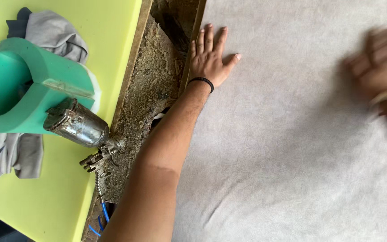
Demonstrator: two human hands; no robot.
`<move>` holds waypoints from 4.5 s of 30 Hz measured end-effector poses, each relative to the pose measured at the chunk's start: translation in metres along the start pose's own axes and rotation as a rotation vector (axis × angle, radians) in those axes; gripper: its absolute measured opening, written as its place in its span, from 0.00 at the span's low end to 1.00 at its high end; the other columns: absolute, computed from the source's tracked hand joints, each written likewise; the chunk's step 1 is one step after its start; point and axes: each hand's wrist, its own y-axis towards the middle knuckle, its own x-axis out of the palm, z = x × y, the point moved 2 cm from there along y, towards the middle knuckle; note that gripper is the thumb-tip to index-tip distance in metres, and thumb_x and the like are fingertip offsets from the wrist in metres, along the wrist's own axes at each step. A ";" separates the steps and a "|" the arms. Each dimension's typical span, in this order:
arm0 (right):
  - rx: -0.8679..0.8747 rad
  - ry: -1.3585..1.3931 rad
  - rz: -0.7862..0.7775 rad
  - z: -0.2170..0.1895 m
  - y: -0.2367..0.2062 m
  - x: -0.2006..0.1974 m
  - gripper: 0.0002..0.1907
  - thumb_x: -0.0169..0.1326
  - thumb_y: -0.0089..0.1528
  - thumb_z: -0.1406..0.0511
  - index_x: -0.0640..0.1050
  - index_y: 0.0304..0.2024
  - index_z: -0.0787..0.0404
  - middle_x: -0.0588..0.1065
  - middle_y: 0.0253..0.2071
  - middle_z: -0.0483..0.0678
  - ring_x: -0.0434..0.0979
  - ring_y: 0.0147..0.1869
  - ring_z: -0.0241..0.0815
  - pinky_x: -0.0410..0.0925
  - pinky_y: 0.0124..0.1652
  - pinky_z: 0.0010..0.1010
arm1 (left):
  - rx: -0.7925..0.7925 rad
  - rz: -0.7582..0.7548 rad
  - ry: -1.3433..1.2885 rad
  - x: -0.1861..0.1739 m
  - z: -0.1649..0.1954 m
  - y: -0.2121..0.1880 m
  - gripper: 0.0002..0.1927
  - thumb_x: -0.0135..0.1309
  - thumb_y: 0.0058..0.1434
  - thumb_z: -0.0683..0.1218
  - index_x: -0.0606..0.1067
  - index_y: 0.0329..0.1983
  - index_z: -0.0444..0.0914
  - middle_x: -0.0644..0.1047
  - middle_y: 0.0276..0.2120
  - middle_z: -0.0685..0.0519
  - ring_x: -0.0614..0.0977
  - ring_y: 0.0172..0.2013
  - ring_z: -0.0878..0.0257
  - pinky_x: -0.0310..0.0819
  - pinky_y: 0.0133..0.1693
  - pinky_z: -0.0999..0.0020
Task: The person sprays adhesive onto a yellow foam board using a pneumatic spray gun, then lays a gray fabric sheet over the board and smooths it with hands. The person repeats the process on a second foam board, aligning and pressing the fabric to adhere it.
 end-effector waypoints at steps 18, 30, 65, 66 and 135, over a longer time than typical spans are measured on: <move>-0.911 0.540 -0.356 -0.356 -0.440 0.061 0.35 0.43 0.64 0.46 0.64 0.69 0.54 0.54 0.74 0.52 0.41 0.80 0.58 0.30 0.69 0.61 | 0.379 -0.145 0.011 0.028 -0.004 -0.302 0.44 0.29 0.66 0.75 0.44 0.79 0.49 0.41 0.77 0.42 0.44 0.76 0.45 0.33 0.72 0.44; -0.231 0.103 -0.197 -0.176 -0.345 0.025 0.40 0.30 0.66 0.37 0.48 0.76 0.40 0.38 0.79 0.51 0.32 0.81 0.54 0.30 0.69 0.59 | -0.006 0.068 -0.068 0.081 -0.073 -0.488 0.39 0.28 0.74 0.66 0.39 0.80 0.43 0.39 0.79 0.43 0.40 0.76 0.45 0.28 0.72 0.48; 0.224 0.222 0.167 -0.034 -0.619 0.070 0.47 0.29 0.61 0.32 0.46 0.76 0.43 0.39 0.78 0.51 0.33 0.80 0.52 0.27 0.70 0.52 | 0.380 -0.017 -0.098 0.070 0.124 -0.504 0.42 0.40 0.65 0.72 0.50 0.77 0.52 0.43 0.76 0.42 0.43 0.74 0.42 0.28 0.69 0.38; 0.198 0.223 0.273 -0.034 -0.605 0.066 0.48 0.29 0.60 0.31 0.47 0.76 0.45 0.41 0.78 0.52 0.34 0.80 0.54 0.28 0.69 0.54 | 0.420 -0.028 -0.091 0.060 0.138 -0.480 0.42 0.40 0.64 0.73 0.51 0.77 0.54 0.44 0.76 0.43 0.43 0.74 0.43 0.28 0.69 0.38; 0.424 0.452 -0.149 0.246 -0.543 0.058 0.38 0.62 0.61 0.52 0.67 0.71 0.51 0.72 0.64 0.51 0.73 0.64 0.51 0.69 0.60 0.41 | 0.453 -0.294 -0.118 0.064 0.378 -0.548 0.46 0.46 0.65 0.67 0.45 0.79 0.45 0.41 0.77 0.40 0.39 0.76 0.44 0.28 0.72 0.45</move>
